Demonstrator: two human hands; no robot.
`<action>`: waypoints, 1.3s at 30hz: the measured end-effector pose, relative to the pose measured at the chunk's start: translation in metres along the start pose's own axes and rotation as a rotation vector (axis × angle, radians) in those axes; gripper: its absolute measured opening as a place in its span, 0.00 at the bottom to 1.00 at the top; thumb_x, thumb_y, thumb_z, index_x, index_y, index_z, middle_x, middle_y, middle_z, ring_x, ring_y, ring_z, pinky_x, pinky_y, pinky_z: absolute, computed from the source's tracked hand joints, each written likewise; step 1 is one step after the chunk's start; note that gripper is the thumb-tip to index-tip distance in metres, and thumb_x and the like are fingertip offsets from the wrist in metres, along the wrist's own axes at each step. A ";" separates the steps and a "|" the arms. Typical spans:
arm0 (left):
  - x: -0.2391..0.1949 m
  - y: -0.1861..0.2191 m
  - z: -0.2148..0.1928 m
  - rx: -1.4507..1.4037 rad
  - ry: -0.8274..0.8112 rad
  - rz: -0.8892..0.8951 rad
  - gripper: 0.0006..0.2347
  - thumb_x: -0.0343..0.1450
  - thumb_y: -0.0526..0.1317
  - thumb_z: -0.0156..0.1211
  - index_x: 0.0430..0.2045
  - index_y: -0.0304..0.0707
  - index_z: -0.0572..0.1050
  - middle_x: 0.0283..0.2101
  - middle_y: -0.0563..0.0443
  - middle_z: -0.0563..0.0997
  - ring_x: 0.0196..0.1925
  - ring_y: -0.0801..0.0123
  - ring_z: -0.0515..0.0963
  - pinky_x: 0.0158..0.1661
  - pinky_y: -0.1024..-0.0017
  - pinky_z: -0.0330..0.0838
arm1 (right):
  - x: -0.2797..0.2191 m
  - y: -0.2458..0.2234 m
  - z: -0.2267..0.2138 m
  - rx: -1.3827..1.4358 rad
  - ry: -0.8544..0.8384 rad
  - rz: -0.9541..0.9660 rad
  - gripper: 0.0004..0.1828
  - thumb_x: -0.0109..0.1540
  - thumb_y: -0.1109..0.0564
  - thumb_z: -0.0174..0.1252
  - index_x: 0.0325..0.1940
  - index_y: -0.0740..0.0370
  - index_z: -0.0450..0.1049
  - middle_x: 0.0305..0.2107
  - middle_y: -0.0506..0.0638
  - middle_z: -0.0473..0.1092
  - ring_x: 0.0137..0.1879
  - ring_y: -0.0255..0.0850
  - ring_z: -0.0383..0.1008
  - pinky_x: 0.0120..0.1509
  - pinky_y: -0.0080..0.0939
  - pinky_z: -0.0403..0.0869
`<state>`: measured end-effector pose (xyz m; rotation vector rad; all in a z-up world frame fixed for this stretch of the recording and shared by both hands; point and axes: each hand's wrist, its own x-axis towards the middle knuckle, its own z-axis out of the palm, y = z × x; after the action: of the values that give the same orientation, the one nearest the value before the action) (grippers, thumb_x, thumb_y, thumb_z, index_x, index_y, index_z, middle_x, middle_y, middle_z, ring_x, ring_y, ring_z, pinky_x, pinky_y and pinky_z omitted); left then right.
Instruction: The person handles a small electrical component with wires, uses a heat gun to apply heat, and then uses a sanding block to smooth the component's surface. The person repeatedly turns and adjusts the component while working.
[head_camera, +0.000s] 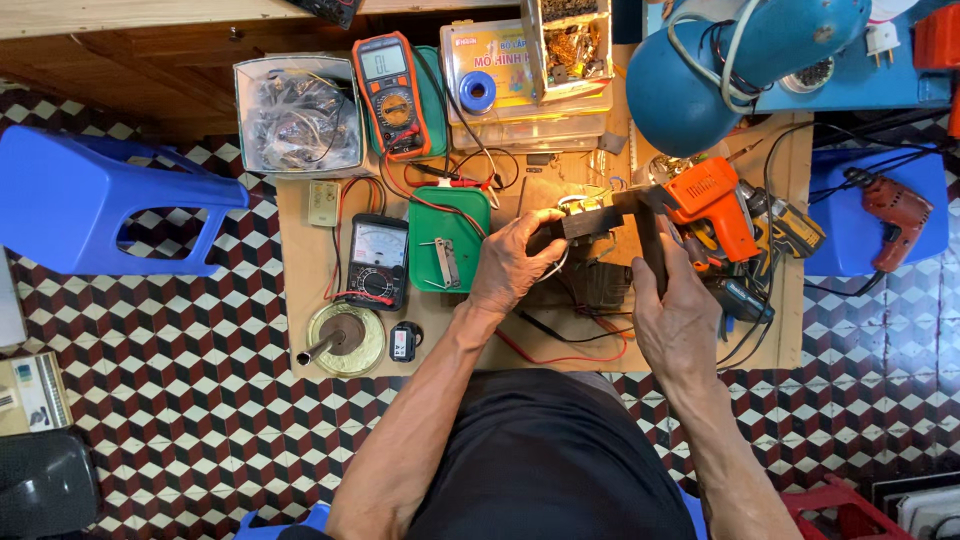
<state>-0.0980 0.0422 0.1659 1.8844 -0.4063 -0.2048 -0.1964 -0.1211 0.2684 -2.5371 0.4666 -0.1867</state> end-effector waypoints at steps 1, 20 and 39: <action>-0.001 0.000 -0.001 -0.015 0.006 0.011 0.14 0.68 0.39 0.69 0.47 0.40 0.78 0.47 0.43 0.85 0.48 0.58 0.86 0.47 0.68 0.80 | -0.003 -0.001 0.001 0.036 0.011 0.024 0.22 0.70 0.58 0.54 0.68 0.64 0.66 0.42 0.64 0.75 0.44 0.55 0.80 0.45 0.48 0.76; 0.001 -0.004 -0.002 -0.015 -0.007 0.026 0.14 0.69 0.41 0.69 0.46 0.39 0.78 0.45 0.43 0.85 0.46 0.58 0.87 0.46 0.67 0.81 | -0.018 -0.024 0.017 -0.002 -0.081 -0.029 0.18 0.68 0.57 0.57 0.61 0.62 0.68 0.38 0.63 0.75 0.39 0.55 0.79 0.39 0.50 0.75; -0.003 -0.006 0.006 -0.393 -0.183 -0.604 0.33 0.65 0.56 0.66 0.60 0.32 0.68 0.52 0.39 0.81 0.54 0.63 0.82 0.52 0.69 0.75 | -0.022 0.014 0.005 0.300 -0.061 0.479 0.13 0.68 0.51 0.55 0.53 0.60 0.74 0.25 0.53 0.71 0.24 0.36 0.70 0.23 0.38 0.69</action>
<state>-0.1013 0.0402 0.1577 1.5537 0.0946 -0.8052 -0.2194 -0.1214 0.2561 -2.0659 0.9283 0.0021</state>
